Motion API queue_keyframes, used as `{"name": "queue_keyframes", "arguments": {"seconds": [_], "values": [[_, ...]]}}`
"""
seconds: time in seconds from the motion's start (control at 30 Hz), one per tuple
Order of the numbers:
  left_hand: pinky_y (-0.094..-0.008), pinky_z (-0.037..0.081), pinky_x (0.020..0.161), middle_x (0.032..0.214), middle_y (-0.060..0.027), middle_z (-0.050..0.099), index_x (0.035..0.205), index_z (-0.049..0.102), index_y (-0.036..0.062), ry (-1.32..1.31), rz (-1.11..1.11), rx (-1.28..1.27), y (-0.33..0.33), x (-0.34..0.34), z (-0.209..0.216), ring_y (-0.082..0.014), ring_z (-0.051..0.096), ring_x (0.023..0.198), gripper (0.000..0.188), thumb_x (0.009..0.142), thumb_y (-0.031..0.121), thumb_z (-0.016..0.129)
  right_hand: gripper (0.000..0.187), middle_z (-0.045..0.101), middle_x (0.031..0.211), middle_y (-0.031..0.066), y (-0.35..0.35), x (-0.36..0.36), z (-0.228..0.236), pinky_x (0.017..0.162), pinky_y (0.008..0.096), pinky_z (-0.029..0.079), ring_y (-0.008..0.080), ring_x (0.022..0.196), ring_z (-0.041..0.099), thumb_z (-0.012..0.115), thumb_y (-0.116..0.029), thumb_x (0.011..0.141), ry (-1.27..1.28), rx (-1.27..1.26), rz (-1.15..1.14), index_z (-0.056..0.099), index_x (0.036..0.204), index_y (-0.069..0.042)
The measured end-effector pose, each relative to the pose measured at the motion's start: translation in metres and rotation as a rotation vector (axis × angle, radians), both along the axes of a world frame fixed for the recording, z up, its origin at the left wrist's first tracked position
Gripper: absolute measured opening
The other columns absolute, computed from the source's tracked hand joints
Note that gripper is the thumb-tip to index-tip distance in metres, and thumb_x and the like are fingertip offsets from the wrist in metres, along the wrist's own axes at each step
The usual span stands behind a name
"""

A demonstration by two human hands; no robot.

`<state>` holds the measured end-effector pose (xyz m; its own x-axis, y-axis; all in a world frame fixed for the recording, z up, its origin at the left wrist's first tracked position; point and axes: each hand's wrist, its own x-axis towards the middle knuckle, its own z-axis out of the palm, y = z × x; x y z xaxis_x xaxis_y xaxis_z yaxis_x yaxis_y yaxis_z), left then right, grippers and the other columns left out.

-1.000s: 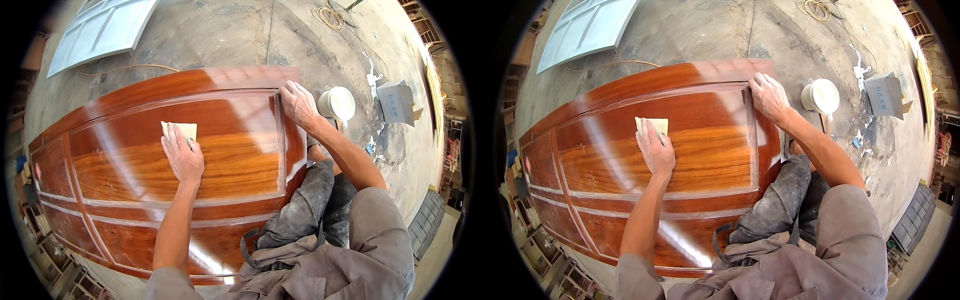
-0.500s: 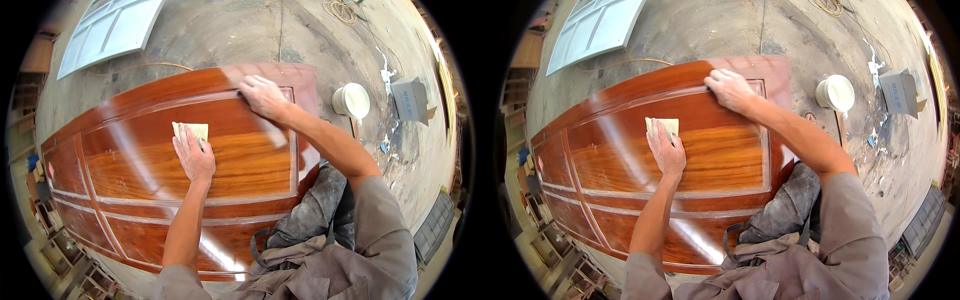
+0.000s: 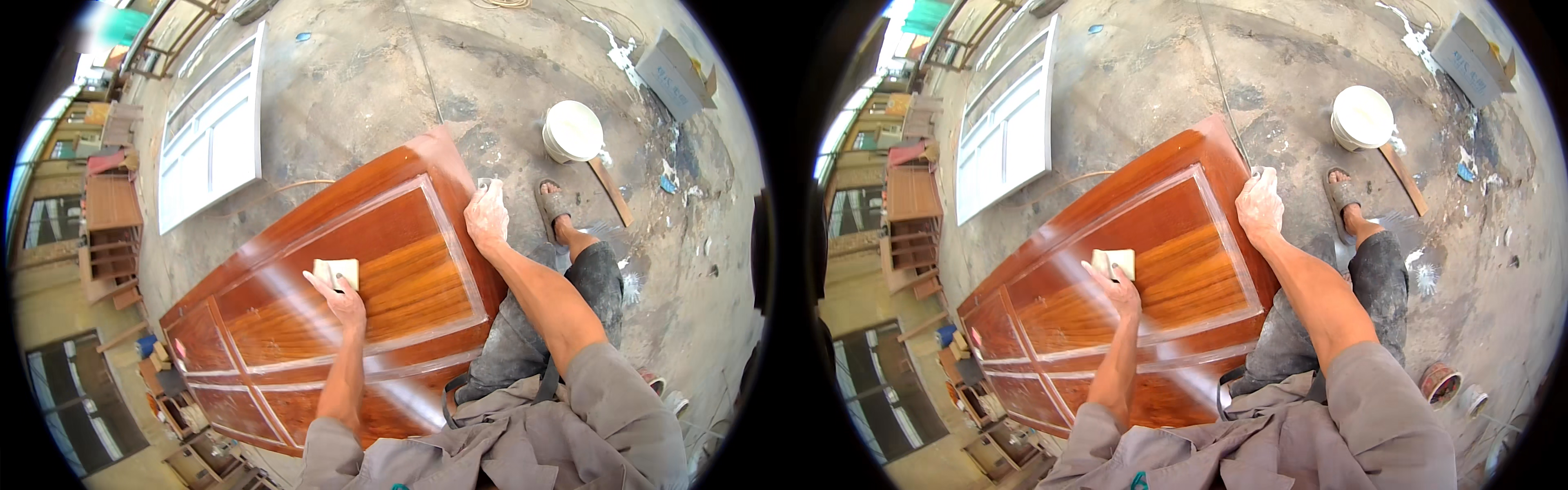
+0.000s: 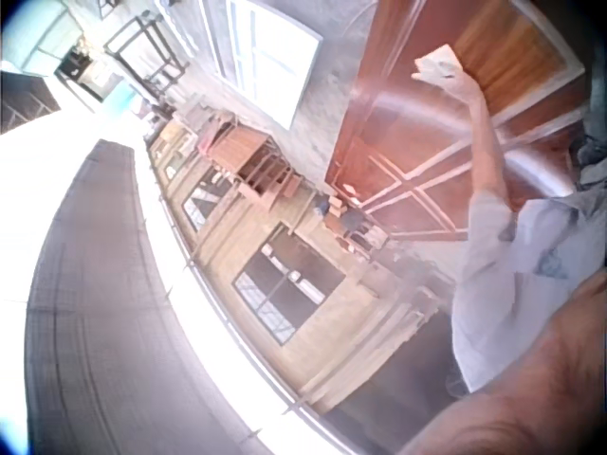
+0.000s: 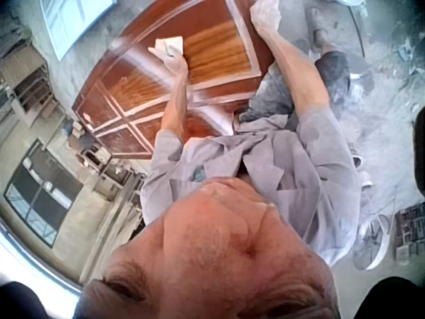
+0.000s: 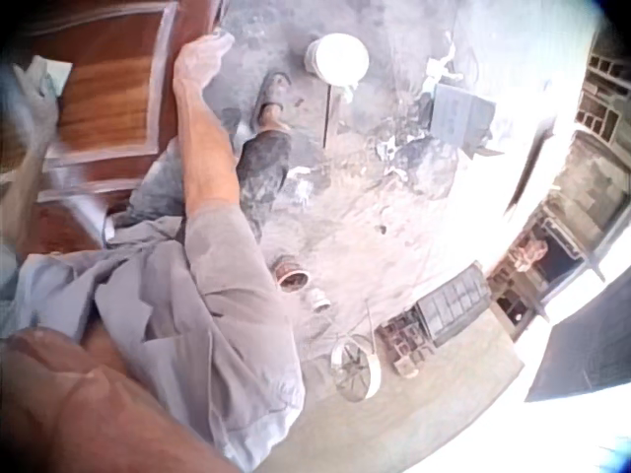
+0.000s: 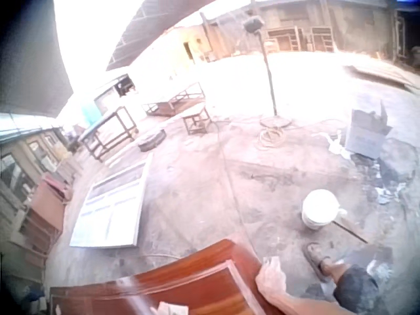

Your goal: The person rubs a wooden door with a small yellow sponge, moving methodically across the surface and along the raised panels. The person works on the entire door, covering the flat areas and the edges of the panels.

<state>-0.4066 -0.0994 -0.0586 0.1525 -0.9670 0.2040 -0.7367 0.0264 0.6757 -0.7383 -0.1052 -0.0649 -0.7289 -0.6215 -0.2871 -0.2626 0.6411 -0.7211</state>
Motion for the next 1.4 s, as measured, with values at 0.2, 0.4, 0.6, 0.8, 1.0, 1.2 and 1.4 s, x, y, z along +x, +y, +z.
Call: {"name": "queue_keyframes", "arguments": {"seconds": [0.2,0.4,0.6,0.8,1.0,1.2,1.4], "values": [[-0.0339,0.044,0.114,0.153,-0.0222,0.056,0.163,0.024,-0.0082,0.677,-0.304,0.457,-0.005,-0.133,0.045,-0.0242,0.057,0.136,0.062,0.110,0.012,0.049,0.031,0.063,0.126,0.0296,-0.002,-0.012,0.004,0.091,0.0625,0.052,0.0543,0.100,0.068,0.039,-0.031,0.110,-0.076,0.112,-0.009,0.042,0.125,-0.004],[-0.0460,0.033,0.123,0.157,-0.0325,0.042,0.162,0.023,-0.0087,-0.043,-0.814,0.498,-0.004,-0.192,0.042,-0.0423,0.041,0.145,0.089,0.085,0.007,0.065,0.035,0.065,0.124,0.0311,-0.005,-0.011,0.003,0.093,0.0619,0.051,0.0552,0.103,0.067,0.039,-0.033,0.109,-0.091,0.092,-0.020,0.043,0.128,-0.004],[-0.0491,0.040,0.116,0.141,-0.0308,0.056,0.158,0.023,-0.0158,-0.586,-0.982,0.236,-0.003,-0.196,0.048,-0.0458,0.047,0.136,0.101,0.076,0.005,0.076,0.028,0.064,0.125,0.0248,-0.005,-0.012,0.004,0.088,0.0584,0.056,0.0489,0.099,0.071,0.042,-0.029,0.109,-0.048,0.131,0.013,0.043,0.122,-0.004],[-0.0449,0.049,0.106,0.128,-0.0291,0.066,0.151,0.042,-0.0160,-0.436,-0.734,0.031,-0.029,-0.191,0.026,-0.0412,0.060,0.122,0.073,0.084,-0.003,0.069,0.029,0.066,0.121,0.0256,-0.007,-0.012,0.003,0.087,0.0569,0.058,0.0479,0.100,0.071,0.043,-0.029,0.108,-0.030,0.147,0.019,0.044,0.121,-0.004],[-0.0579,0.025,0.124,0.158,-0.0258,0.049,0.155,0.044,-0.0067,-0.147,-0.551,0.112,-0.015,-0.231,0.016,-0.0494,0.037,0.149,0.051,0.108,0.012,0.050,0.029,0.066,0.121,0.0259,-0.007,-0.012,0.001,0.088,0.0576,0.057,0.0488,0.099,0.071,0.043,-0.030,0.108,-0.033,0.155,0.012,0.045,0.121,-0.004],[-0.0680,0.014,0.124,0.165,-0.0227,0.042,0.159,0.036,-0.0060,-0.351,-0.461,-0.001,-0.022,-0.247,-0.007,-0.0497,0.029,0.153,0.063,0.103,0.014,0.056,0.030,0.066,0.122,0.0268,-0.011,-0.010,-0.003,0.087,0.0597,0.056,0.0509,0.098,0.070,0.042,-0.031,0.108,-0.025,0.148,-0.007,0.045,0.122,-0.004],[-0.0679,0.014,0.124,0.153,-0.0200,0.057,0.154,0.046,-0.0060,-0.317,-0.471,0.100,-0.005,-0.238,0.003,-0.0496,0.034,0.151,0.054,0.105,0.015,0.056,0.030,0.065,0.123,0.0265,-0.006,-0.010,0.002,0.089,0.0597,0.055,0.0511,0.100,0.070,0.041,-0.030,0.108,-0.042,0.179,0.012,0.044,0.123,-0.004]]}}
